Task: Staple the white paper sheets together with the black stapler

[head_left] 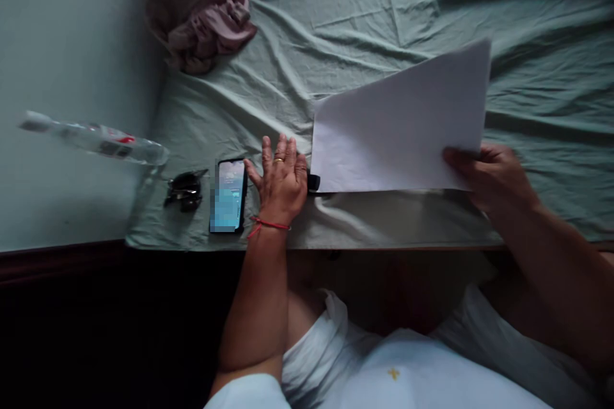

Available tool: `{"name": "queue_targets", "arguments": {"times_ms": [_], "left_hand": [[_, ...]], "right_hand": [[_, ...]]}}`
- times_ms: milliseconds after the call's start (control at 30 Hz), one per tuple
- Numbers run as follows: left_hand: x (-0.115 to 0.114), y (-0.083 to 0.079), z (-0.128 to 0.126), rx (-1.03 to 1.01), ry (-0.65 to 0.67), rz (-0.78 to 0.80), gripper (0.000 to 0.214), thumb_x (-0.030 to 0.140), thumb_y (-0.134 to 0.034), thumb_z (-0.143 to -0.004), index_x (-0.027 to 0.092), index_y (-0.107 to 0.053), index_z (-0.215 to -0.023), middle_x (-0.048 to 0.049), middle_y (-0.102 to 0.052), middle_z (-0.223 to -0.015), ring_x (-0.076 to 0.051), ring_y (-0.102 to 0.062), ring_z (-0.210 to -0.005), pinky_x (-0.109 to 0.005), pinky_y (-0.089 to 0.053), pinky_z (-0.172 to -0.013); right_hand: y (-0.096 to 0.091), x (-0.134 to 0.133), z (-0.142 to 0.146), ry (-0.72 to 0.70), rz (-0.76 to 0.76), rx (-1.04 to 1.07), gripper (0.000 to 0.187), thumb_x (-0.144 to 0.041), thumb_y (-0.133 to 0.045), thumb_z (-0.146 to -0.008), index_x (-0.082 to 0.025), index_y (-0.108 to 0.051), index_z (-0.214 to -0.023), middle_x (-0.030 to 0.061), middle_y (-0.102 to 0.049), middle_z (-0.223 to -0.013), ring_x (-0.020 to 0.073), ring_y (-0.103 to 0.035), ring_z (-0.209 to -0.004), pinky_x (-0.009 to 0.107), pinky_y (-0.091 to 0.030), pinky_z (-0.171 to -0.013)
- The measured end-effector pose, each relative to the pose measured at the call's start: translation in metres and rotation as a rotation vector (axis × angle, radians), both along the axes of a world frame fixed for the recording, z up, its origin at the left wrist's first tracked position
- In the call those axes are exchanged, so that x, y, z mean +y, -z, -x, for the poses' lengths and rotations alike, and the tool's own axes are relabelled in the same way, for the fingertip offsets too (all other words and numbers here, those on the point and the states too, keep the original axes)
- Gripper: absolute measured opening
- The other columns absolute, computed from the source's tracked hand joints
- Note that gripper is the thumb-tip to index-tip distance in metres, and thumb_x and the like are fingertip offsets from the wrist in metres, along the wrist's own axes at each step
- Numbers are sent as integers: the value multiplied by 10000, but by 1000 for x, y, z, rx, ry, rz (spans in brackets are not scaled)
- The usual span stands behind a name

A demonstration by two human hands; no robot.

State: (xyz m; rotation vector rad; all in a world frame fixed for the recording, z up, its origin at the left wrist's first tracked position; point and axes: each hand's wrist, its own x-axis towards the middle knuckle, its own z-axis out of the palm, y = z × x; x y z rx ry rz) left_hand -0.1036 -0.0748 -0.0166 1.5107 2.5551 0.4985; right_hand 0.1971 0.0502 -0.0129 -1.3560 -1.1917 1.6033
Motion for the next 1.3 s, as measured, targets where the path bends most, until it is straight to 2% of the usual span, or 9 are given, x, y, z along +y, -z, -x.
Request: {"name": "queue_targets", "arguments": {"times_ms": [267, 400, 567, 767, 900, 967, 1067, 1200, 1300], "left_hand": [[8, -5, -16, 76, -91, 23, 491, 363, -422, -1055, 233, -551, -1510, -102, -394, -1674, -342, -157, -1620, -678, 32, -1274], [7, -5, -20, 107, -179, -96, 452, 395, -403, -1060, 193, -664, -1368, -146, -515, -1587, -348, -240, -1599, -653, 13, -1289], [-2, -4, -27, 96, 74, -176, 461, 481, -483, -1023, 230, -652, -1371, -123, -518, -1589, -342, -194, -1614, -638, 67, -1289], [-4, 6, 4, 103, 79, -187, 468, 492, -516, -1008, 257, -630, -1396, -109, -422, -1659, -349, -117, -1628, -633, 122, -1275], [-5, 4, 16, 57, 0, -428, 531, 564, -580, -968, 182, -656, -1329, -201, -475, -1592, -397, -239, -1585, -639, -67, -1288], [-7, -1, 7, -79, 30, -615, 497, 580, -544, -993, 186, -671, -1269, -178, -599, -1447, -345, -440, -1473, -561, -271, -1256], [-6, -6, -15, -535, 81, -758, 484, 623, -480, -1015, 237, -667, -1239, -106, -669, -1296, -234, -651, -1169, -384, -528, -1008], [4, -9, -35, -1096, 138, -671, 537, 675, -618, -925, 258, -676, -1257, -106, -674, -1310, -214, -672, -1115, -289, -557, -845], [13, -7, -39, -1237, 150, -613, 423, 556, -797, -837, 244, -729, -1115, -64, -739, -1081, -202, -694, -1027, -289, -553, -854]], "right_hand": [[2, 2, -2, 6, -20, 17, 329, -417, -753, -546, -176, -631, -734, -2, -584, -769, 72, -513, -612, 220, -421, -584], [3, 0, -3, 11, -36, 3, 298, -398, -743, -577, -179, -639, -751, -3, -590, -786, 71, -521, -620, 227, -428, -606], [2, -1, -3, 17, -32, -15, 323, -406, -743, -577, -192, -648, -800, -2, -601, -835, 83, -543, -656, 250, -444, -645], [-3, 1, -8, 28, -22, -79, 340, -427, -754, -552, -167, -635, -736, -8, -566, -715, 62, -494, -552, 198, -388, -498], [-10, 5, -16, 53, -2, -87, 406, -449, -771, -504, -158, -633, -750, 1, -558, -699, 74, -487, -534, 204, -370, -458], [-12, 8, -21, 73, -11, -78, 407, -441, -776, -500, -158, -624, -751, -1, -551, -699, 73, -480, -532, 208, -369, -461], [-13, 10, -30, 104, -68, -48, 359, -412, -770, -538, -170, -603, -745, -15, -539, -722, 58, -469, -560, 207, -382, -511], [-14, 11, -40, 102, -123, 11, 313, -389, -752, -582, -190, -584, -755, -18, -544, -797, 66, -490, -637, 236, -411, -624], [-13, 12, -45, 87, -137, 24, 270, -364, -739, -610, -184, -564, -710, -20, -524, -759, 65, -472, -622, 240, -400, -619]]}}
